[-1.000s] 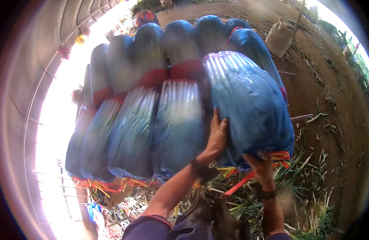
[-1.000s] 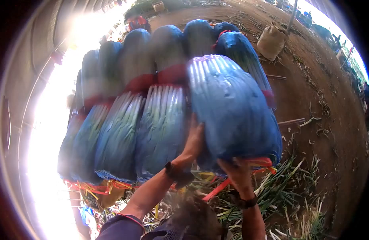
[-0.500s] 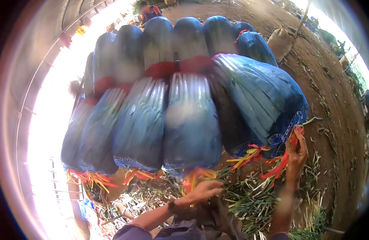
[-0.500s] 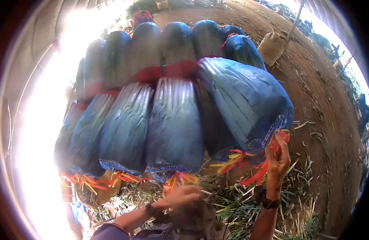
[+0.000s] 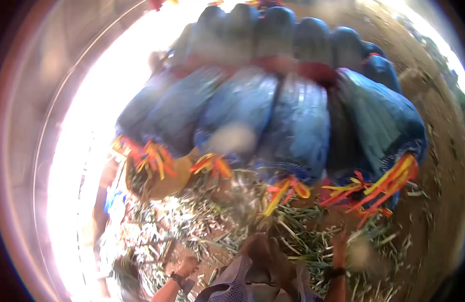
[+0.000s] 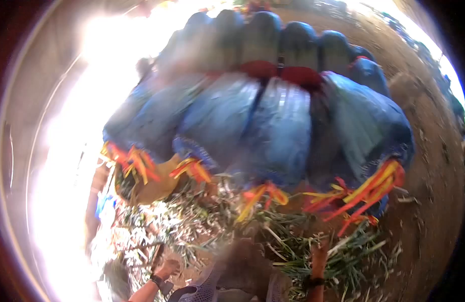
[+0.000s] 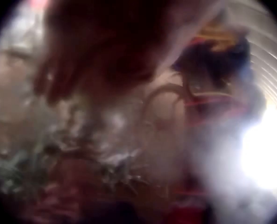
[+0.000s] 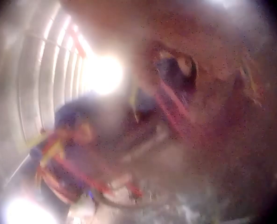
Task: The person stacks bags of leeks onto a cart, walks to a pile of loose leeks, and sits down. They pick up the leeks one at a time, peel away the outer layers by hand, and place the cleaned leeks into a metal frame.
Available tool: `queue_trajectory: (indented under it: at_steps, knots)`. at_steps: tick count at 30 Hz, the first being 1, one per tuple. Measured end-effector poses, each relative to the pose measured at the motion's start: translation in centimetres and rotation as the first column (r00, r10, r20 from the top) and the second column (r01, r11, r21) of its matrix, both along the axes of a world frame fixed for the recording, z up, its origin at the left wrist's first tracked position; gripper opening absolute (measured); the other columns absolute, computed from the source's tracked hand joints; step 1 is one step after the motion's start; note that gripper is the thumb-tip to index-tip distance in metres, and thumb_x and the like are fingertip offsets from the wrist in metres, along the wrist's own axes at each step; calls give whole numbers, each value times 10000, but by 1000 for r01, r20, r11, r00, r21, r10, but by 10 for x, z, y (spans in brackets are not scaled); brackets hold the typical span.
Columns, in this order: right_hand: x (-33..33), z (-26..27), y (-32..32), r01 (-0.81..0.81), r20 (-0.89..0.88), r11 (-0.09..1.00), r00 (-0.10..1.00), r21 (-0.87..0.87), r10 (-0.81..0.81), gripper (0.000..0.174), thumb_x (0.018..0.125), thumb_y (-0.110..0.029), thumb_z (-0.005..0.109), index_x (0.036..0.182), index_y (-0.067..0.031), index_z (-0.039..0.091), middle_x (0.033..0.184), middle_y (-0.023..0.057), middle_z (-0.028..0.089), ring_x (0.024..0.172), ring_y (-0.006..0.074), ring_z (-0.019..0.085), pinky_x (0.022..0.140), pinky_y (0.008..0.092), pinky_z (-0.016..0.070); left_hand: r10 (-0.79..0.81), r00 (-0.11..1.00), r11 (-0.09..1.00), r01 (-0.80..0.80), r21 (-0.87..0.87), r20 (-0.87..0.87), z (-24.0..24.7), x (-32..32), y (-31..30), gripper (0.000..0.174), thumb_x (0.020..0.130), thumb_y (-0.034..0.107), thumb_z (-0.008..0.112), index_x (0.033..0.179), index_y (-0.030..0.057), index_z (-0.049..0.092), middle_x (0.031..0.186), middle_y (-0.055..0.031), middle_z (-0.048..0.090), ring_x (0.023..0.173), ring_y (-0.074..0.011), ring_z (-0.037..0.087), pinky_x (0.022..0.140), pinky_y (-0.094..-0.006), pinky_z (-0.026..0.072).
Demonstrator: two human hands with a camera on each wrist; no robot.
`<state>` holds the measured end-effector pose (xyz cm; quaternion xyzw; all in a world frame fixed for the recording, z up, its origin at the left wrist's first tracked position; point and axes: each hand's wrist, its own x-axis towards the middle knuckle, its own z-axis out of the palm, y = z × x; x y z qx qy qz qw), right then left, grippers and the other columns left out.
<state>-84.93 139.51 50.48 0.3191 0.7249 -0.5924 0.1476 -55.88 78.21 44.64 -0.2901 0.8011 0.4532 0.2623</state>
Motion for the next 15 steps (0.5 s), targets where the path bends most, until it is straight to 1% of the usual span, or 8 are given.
queue_trajectory:
  at_steps: [1, 2, 3, 6, 7, 9, 12, 15]
  knots:
    - [33, -46, 3, -354, 288, 930, 904, 95, 315, 738, 888, -313, 630, 1503, -76, 299, 1453, 200, 424, 1248, 318, 498, 940, 469, 443, 52, 999, 998, -52, -20, -1, 3, 43, 6, 364, 824, 88, 677, 1163, -34, 620, 887, -86, 682, 787, -208, 679, 667, -311, 549]
    - [86, -102, 4, -613, 29, 711, 764, 344, 644, 633, 932, -277, 606, 1459, -30, 356, 1323, 153, 523, 1148, 255, 548, 914, 368, 480, -20, 996, 996, 12, 92, 87, 8, 79, 15, 357, 816, 70, 670, 1162, -11, 625, 876, -82, 678, 803, -206, 673, 676, -310, 548]
    - [46, -20, -71, -682, -390, 720, 633, 128, 669, 680, 918, -344, 608, 1483, -71, 344, 1470, 183, 412, 1323, 340, 439, 1052, 476, 395, -110, 981, 973, 73, 217, 161, 11, 105, 22, 356, 809, 52, 662, 1161, 11, 630, 865, -77, 674, 818, -205, 666, 685, -310, 547]
    - [111, -52, -99, -893, 12, 450, 450, -7, 893, 663, 925, -370, 568, 1472, -61, 356, 1458, 186, 422, 1314, 341, 445, 1052, 472, 395, 391, 578, 789, -611, 62, 716, 102, 76, 101, 368, 945, 190, 562, 1290, 62, 546, 1146, -112, 643, 940, -248, 669, 744, -378, 549]
    - [126, -62, -104, -928, 62, 372, 369, -28, 927, 659, 928, -379, 555, 1469, -58, 359, 1454, 187, 425, 1311, 341, 446, 1052, 470, 395, 417, 556, 759, -648, 60, 719, 128, 70, 117, 368, 945, 190, 562, 1290, 62, 546, 1146, -112, 643, 940, -248, 669, 744, -378, 549]
    - [143, -72, -112, -971, 121, 232, 223, -62, 967, 653, 932, -396, 529, 1462, -51, 367, 1445, 189, 432, 1306, 342, 450, 1052, 467, 395, -169, 962, 980, 141, 141, 212, 166, 82, 142, 466, 877, 103, 609, 1330, 40, 522, 1191, -76, 630, 1056, -167, 598, 855, -291, 510]
    - [153, -88, -129, -994, 178, 40, 21, -103, 984, 649, 939, -422, 489, 1452, -42, 378, 1433, 192, 443, 1297, 343, 455, 1052, 463, 395, 88, 994, 941, -105, 323, 68, 140, 119, 166, 510, 955, 237, 552, 1409, 36, 438, 1328, -67, 559, 1186, -175, 518, 1001, -318, 426]
    - [169, -81, -176, -982, 190, -115, -143, -150, 971, 650, 946, -448, 450, 1442, -32, 389, 1421, 196, 453, 1289, 344, 461, 1053, 459, 396, 491, 829, 648, -553, 524, 267, 144, 121, 179, 524, 983, 319, 507, 1417, 35, 435, 1364, -70, 533, 1231, -167, 470, 1056, -326, 365]
